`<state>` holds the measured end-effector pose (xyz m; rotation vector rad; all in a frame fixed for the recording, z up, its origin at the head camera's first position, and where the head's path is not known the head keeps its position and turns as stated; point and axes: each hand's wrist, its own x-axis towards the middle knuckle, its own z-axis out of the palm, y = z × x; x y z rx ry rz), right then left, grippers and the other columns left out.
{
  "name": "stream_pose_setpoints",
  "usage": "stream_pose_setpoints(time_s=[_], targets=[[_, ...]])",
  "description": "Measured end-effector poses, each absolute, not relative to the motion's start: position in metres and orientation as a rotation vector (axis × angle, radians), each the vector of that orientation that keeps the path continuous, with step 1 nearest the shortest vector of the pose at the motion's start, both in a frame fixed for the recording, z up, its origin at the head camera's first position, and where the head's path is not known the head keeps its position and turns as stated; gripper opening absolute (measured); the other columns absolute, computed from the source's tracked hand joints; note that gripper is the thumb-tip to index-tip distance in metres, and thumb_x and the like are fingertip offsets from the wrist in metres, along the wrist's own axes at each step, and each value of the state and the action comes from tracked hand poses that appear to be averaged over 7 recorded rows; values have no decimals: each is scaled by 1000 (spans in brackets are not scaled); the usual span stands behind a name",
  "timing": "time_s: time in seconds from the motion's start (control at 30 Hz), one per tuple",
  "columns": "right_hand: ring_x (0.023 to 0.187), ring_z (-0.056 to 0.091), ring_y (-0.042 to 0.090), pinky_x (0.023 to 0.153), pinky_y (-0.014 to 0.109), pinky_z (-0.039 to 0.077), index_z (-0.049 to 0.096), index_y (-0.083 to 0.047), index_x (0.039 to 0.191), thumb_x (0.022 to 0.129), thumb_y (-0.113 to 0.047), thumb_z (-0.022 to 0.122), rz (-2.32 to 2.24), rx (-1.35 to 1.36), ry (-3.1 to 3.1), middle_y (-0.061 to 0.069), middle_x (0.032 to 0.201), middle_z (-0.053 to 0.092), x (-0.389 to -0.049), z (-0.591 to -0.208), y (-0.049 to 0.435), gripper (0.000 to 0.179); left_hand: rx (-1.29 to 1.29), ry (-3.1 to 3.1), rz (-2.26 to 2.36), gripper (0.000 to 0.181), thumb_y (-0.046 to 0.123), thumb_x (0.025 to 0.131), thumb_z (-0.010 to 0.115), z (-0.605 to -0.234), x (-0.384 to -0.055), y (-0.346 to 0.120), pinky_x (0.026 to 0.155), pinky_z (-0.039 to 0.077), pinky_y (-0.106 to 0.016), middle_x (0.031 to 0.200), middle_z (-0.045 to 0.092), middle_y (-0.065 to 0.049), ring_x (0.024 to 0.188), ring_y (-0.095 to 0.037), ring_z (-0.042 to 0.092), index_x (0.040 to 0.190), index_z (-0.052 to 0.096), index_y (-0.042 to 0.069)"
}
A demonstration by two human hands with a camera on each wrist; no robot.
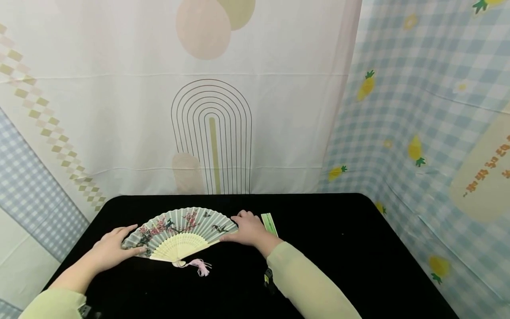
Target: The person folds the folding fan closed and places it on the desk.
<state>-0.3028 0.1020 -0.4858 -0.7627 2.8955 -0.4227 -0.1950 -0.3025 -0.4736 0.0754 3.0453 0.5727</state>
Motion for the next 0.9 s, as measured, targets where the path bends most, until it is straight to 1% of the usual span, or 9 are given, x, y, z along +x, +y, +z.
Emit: stream_pose_setpoints(time_s=[0.33,0.53,0.67,0.8,0.9], targets=[[115,46,23,96,43,41,55,-18,144,77,-83,57,-362,-771,2918,4,130,52,-303,-491,101,93,49,3012,541,103,72,81,63,-476,-197,-312,87,33,-79,143,34,-40,122,-66,33,148,39,-2],[115,46,22,95,44,41,56,-18,143,80,-79,57,-343,-746,2933,4,129,53,-301,-489,99,87,30,2999,527,106,74,80,63,-479,-197,-319,86,34,-79,143,33,-39,122,-66,32,148,39,-4],[114,47,23,93,43,42,57,-17,142,80,-77,60,-323,-753,2958,4,128,53,-299,-489,99,87,21,2995,532,106,72,81,63,-480,-194,-318,88,32,-79,144,29,-40,124,-66,29,148,37,-6],[116,47,24,96,44,42,56,-15,142,81,-75,61,-327,-741,2970,5,129,53,-296,-489,98,86,16,2999,540,106,72,82,63,-481,-192,-318,90,30,-80,146,28,-39,127,-65,26,148,37,-7],[120,46,27,100,48,42,56,-11,142,81,-74,63,-349,-715,2959,8,132,52,-294,-488,95,87,14,3006,538,106,72,82,62,-482,-191,-318,90,29,-81,147,26,-39,128,-64,26,148,37,-7]])
